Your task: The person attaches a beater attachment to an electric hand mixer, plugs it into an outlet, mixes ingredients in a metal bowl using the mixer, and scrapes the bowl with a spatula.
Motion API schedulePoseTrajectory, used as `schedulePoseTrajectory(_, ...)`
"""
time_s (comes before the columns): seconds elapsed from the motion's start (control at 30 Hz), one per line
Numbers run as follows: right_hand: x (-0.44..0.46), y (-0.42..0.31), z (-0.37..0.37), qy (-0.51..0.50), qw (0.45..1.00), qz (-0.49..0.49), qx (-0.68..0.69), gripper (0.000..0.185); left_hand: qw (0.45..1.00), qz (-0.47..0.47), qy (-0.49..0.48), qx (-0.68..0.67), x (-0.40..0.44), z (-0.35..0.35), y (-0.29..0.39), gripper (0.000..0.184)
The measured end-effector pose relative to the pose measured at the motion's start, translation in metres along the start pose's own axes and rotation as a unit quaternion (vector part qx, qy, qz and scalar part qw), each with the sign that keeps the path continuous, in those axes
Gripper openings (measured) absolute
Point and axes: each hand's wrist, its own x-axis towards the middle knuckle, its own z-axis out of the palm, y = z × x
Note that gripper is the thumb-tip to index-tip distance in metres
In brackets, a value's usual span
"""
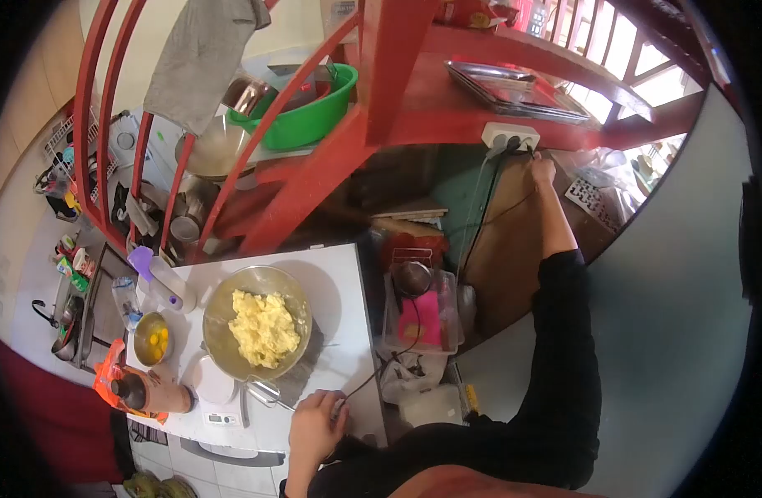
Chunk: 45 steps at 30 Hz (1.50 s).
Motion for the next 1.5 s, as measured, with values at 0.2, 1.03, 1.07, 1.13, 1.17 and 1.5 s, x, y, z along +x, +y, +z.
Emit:
schedulePoseTrajectory(0.2, 0.033, 0.004, 0.028, 0.012, 1.000, -0.004, 0.018, 0.045, 0.999, -0.018, -0.012, 0.024, 0.006, 0.001, 0.005, 0.014)
schedulePoseTrajectory(1.03, 0.057, 0.007, 0.051, 0.042, 0.976, -0.098, -0.188, 0.048, 0.999, -0.028, 0.007, 0.022, 0.007, 0.000, 0.006, 0.013)
schedulePoseTrajectory(1.07, 0.087, 0.028, 0.079, 0.025, 0.946, -0.093, -0.310, 0.043, 0.999, -0.025, 0.014, 0.029, 0.008, 0.001, 0.004, 0.013)
schedulePoseTrajectory(1.13, 0.077, 0.022, 0.075, 0.014, 0.927, -0.105, -0.360, 0.041, 1.000, -0.017, 0.017, 0.020, 0.006, -0.003, 0.005, 0.015)
schedulePoseTrajectory(1.17, 0.073, 0.021, 0.068, 0.020, 0.923, -0.100, -0.370, 0.040, 1.000, -0.005, 0.017, 0.018, 0.005, -0.004, 0.003, 0.015)
schedulePoseTrajectory(1.5, -0.195, -0.087, -0.010, 0.313, 0.883, -0.223, 0.270, 0.020, 0.860, 0.196, 0.401, -0.246, -0.020, -0.010, -0.022, 0.014)
